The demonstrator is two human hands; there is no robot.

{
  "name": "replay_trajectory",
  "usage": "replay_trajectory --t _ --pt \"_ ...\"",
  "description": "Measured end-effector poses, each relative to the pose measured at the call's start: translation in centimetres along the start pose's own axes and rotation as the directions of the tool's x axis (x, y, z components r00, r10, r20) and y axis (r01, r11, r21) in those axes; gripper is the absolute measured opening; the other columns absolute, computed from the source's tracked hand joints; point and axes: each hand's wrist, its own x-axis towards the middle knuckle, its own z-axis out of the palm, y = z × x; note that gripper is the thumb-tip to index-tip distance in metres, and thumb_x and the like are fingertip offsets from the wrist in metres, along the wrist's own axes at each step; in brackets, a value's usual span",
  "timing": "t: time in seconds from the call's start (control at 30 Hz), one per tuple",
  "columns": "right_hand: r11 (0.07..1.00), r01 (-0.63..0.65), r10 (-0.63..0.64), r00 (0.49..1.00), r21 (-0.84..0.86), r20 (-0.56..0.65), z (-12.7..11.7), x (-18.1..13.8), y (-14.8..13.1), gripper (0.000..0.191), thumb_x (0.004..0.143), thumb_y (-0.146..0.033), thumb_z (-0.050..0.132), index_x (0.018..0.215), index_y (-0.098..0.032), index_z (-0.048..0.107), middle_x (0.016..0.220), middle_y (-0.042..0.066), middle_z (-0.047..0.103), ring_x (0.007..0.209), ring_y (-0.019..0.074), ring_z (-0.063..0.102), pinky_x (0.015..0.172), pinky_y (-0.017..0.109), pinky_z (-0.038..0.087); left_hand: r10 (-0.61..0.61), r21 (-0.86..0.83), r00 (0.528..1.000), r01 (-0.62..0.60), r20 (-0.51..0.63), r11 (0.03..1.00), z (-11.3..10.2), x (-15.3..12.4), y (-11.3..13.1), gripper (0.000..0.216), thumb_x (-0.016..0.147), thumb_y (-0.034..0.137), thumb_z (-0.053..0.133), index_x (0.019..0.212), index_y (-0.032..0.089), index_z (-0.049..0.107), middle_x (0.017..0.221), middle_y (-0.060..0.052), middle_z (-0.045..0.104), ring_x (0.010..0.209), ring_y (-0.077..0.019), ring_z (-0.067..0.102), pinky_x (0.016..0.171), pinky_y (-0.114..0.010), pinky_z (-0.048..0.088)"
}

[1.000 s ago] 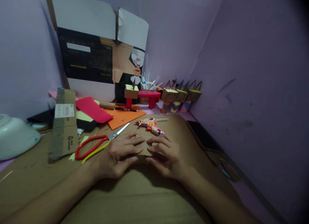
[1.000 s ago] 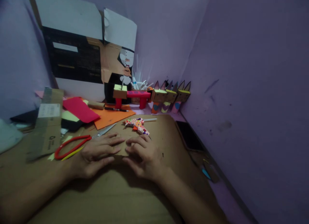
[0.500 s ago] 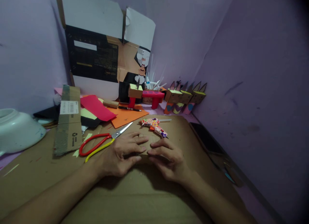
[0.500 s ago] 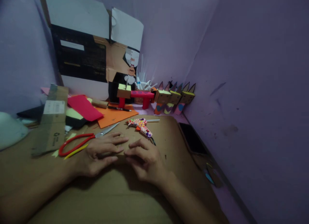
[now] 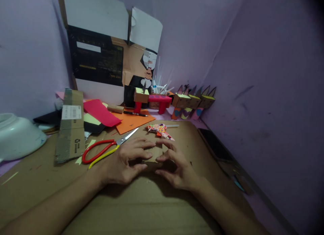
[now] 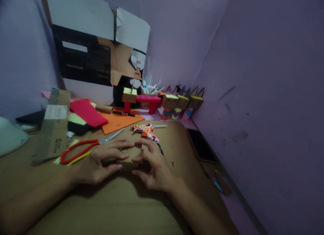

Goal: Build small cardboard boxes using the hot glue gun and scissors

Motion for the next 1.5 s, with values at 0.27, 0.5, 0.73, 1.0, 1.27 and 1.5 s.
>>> replay_trajectory --t 0.27,0.5,0.73,1.0,1.27,1.5 --pt "0.995 -0.044 0.041 0.998 0.092 0.037 0.2 -0.1 0.3 0.03 0.074 -0.019 0.071 0.093 -0.024 0.049 0.137 0.014 0.042 0.13 0.0288 0.039 0.103 0.05 0.034 -0.007 -0.036 1.0 0.007 -0.023 0.999 0.0 0.3 0.3 0.026 0.074 0.008 0.062 0.099 0.018 0.063 0.121 -0.015 0.063 0.12 -0.0264 0.053 0.099 -0.049 0.043" --pt "0.995 -0.045 0.044 0.999 0.091 0.01 0.5 -0.1 0.5 0.028 0.073 -0.014 0.07 0.091 -0.023 0.051 0.136 0.013 0.044 0.129 0.0274 0.041 0.104 0.05 0.034 -0.01 -0.094 1.0 0.008 -0.02 0.996 0.1 0.3 0.1 0.028 0.073 0.007 0.063 0.098 0.019 0.062 0.123 -0.015 0.061 0.121 -0.0273 0.052 0.099 -0.048 0.043" --pt "0.993 -0.057 0.055 0.998 0.1 0.024 0.3 -0.2 0.5 0.028 0.075 -0.016 0.07 0.092 -0.024 0.05 0.136 0.014 0.044 0.131 0.0268 0.039 0.104 0.049 0.033 -0.09 -0.03 0.992 0.093 0.09 0.995 -0.2 -0.2 0.3 0.039 0.072 0.009 0.065 0.108 0.02 0.055 0.147 -0.016 0.032 0.136 -0.0313 0.03 0.107 -0.052 0.032" --pt "0.963 -0.209 0.213 0.977 0.168 -0.008 1.0 -0.3 0.6 0.032 0.073 -0.026 0.072 0.094 -0.024 0.048 0.119 0.011 0.053 0.114 0.0277 0.051 0.095 0.046 0.041 -0.239 -0.137 0.971 0.234 -0.021 0.963 1.2 -0.2 -0.6 0.032 0.071 0.014 0.067 0.102 0.018 0.059 0.14 -0.018 0.044 0.131 -0.0324 0.04 0.103 -0.052 0.036" --pt "0.545 -0.384 0.467 0.877 0.745 0.11 1.1 1.6 -0.9 0.048 0.064 -0.041 0.078 0.096 -0.027 0.045 0.091 0.002 0.061 0.077 0.0187 0.065 0.063 0.03 0.052 -0.486 -0.691 0.869 0.404 0.087 0.599 1.3 0.8 0.6 0.043 0.074 0.035 0.068 0.113 0.023 0.055 0.109 -0.007 0.065 0.095 -0.0246 0.065 0.076 -0.033 0.055" --pt "0.496 -0.418 0.489 0.859 0.761 0.153 0.9 1.7 -0.4 0.049 0.062 -0.039 0.08 0.094 -0.027 0.044 0.088 0.0 0.062 0.076 0.019 0.066 0.062 0.03 0.052 -0.518 -0.615 0.854 0.432 0.045 0.659 1.9 0.8 0.1 0.048 0.067 0.027 0.07 0.112 0.022 0.057 0.095 -0.005 0.069 0.084 -0.0242 0.067 0.067 -0.033 0.055"
